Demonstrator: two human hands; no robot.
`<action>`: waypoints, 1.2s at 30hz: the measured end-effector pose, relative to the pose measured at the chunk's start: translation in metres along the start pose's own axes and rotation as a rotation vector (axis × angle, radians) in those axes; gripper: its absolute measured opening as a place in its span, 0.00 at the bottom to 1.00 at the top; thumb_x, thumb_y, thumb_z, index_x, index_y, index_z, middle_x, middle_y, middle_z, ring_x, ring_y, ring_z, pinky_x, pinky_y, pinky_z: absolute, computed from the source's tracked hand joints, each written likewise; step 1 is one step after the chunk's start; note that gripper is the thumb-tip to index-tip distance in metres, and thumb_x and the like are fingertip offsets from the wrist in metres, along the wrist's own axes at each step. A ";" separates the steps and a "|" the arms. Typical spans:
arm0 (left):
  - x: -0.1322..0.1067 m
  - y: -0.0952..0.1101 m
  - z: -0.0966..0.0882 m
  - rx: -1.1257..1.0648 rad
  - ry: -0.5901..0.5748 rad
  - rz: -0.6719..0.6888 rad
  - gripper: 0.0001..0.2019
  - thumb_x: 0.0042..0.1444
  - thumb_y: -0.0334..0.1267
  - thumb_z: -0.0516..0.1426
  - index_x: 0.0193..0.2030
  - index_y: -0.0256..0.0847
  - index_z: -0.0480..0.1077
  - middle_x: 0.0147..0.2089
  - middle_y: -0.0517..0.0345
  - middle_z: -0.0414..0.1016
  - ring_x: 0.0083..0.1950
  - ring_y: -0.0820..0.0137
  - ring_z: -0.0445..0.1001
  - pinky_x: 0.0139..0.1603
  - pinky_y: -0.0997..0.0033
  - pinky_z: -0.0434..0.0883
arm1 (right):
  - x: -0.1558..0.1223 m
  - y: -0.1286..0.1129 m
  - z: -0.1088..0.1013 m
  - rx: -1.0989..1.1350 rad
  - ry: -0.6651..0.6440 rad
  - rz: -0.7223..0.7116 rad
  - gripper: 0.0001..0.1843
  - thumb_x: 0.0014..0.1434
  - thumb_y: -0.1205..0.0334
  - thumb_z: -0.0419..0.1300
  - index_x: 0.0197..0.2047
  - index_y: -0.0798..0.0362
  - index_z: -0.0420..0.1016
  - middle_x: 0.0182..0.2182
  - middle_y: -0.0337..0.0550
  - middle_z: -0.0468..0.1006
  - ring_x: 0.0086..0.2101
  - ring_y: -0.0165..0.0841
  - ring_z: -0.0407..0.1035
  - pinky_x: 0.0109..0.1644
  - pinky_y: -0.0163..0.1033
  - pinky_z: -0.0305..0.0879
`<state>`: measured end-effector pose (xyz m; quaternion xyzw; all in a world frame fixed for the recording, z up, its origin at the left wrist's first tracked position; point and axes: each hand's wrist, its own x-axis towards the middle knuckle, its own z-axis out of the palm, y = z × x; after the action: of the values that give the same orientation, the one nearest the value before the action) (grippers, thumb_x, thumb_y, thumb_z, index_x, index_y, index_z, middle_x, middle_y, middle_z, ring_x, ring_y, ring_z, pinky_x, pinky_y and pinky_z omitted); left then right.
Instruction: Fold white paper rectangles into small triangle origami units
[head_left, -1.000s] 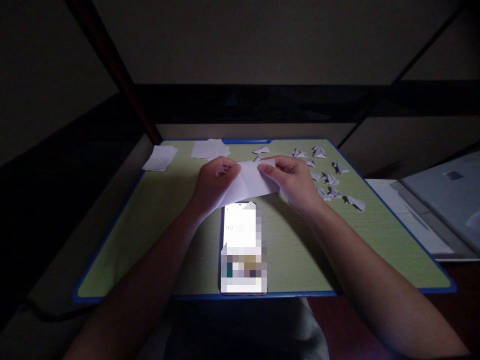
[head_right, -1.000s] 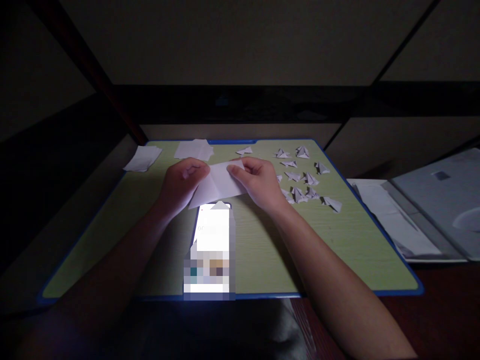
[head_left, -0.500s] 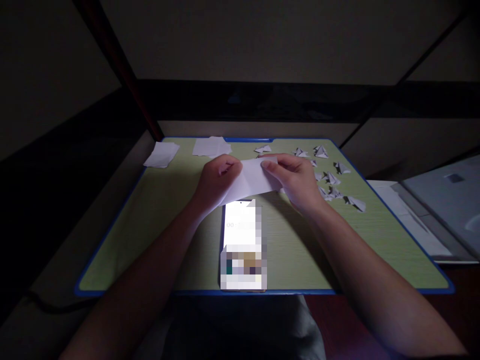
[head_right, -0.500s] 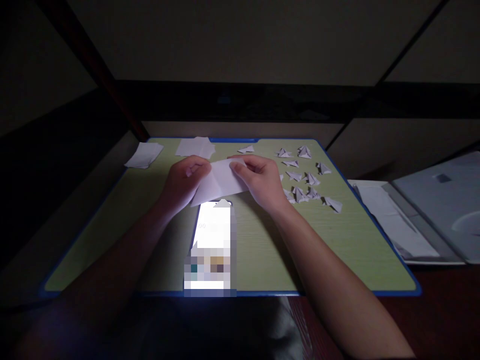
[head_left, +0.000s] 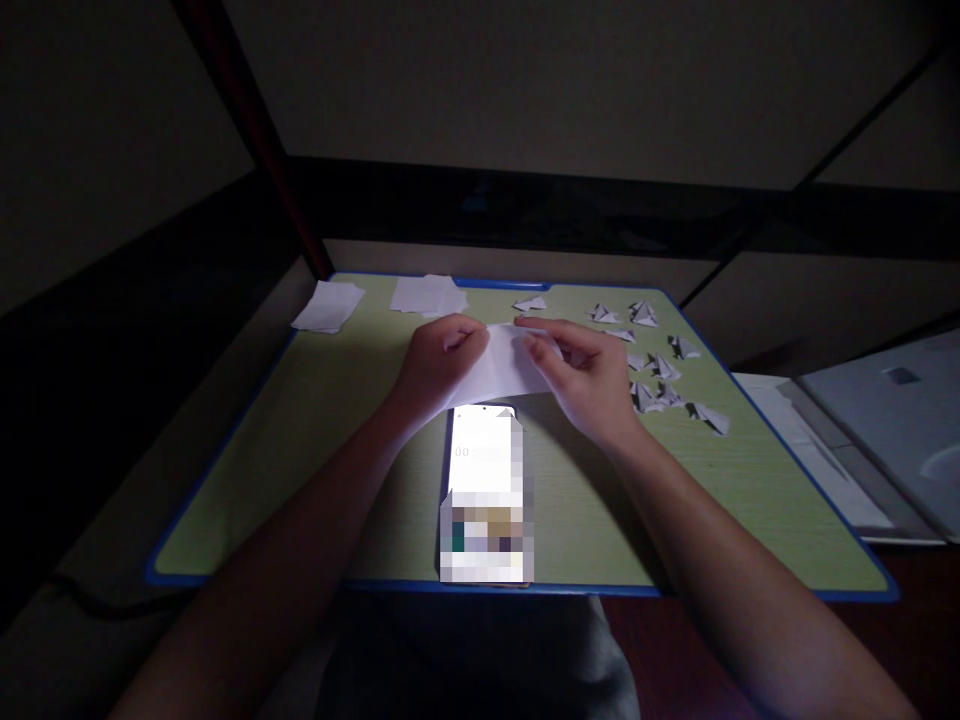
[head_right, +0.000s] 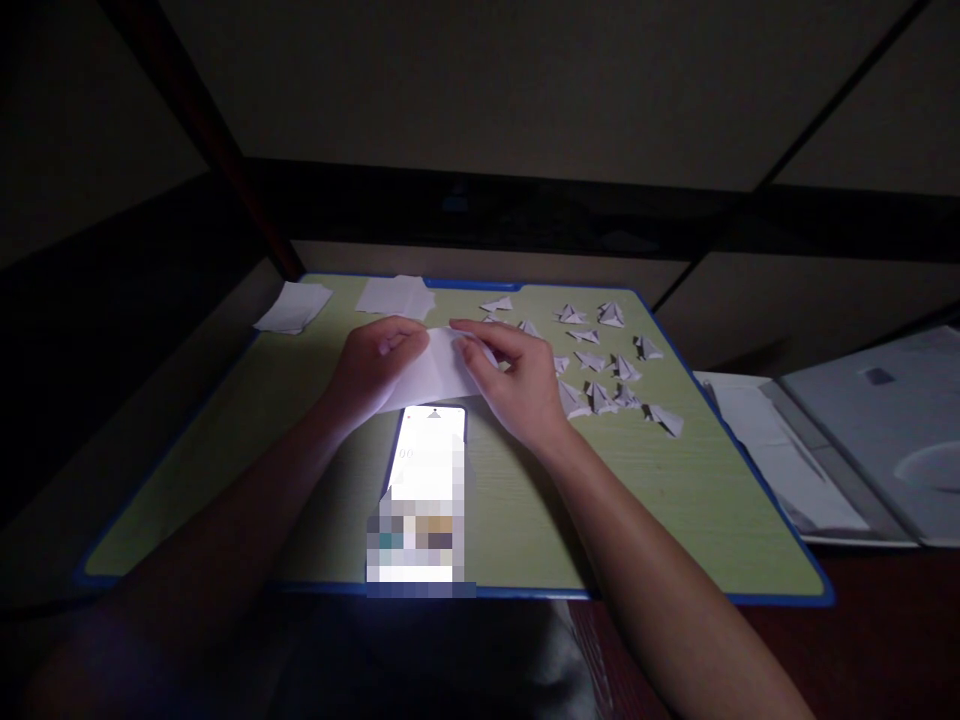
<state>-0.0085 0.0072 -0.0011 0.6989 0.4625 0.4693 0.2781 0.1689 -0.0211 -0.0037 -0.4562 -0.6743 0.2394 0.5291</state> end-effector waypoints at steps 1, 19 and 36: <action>0.000 -0.001 0.000 -0.003 0.002 -0.001 0.08 0.53 0.38 0.55 0.27 0.39 0.71 0.29 0.57 0.76 0.32 0.69 0.71 0.34 0.68 0.67 | 0.000 0.000 0.000 -0.010 0.000 -0.036 0.12 0.60 0.58 0.63 0.45 0.49 0.85 0.41 0.44 0.85 0.38 0.36 0.77 0.40 0.42 0.71; 0.000 0.002 0.000 -0.110 0.059 -0.081 0.06 0.48 0.37 0.54 0.26 0.39 0.70 0.27 0.58 0.74 0.30 0.70 0.69 0.31 0.69 0.67 | -0.005 -0.003 0.006 -0.123 -0.156 -0.380 0.18 0.57 0.63 0.62 0.51 0.50 0.82 0.50 0.48 0.82 0.50 0.40 0.75 0.55 0.50 0.71; 0.001 -0.002 0.000 -0.106 0.051 -0.083 0.08 0.50 0.39 0.56 0.27 0.38 0.73 0.28 0.57 0.77 0.31 0.69 0.72 0.33 0.69 0.69 | -0.007 -0.004 0.006 -0.218 -0.151 -0.488 0.19 0.60 0.63 0.60 0.55 0.50 0.79 0.51 0.46 0.83 0.50 0.39 0.77 0.55 0.51 0.70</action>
<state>-0.0089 0.0092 -0.0025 0.6511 0.4726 0.4990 0.3221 0.1621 -0.0280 -0.0052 -0.3152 -0.8235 0.0643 0.4673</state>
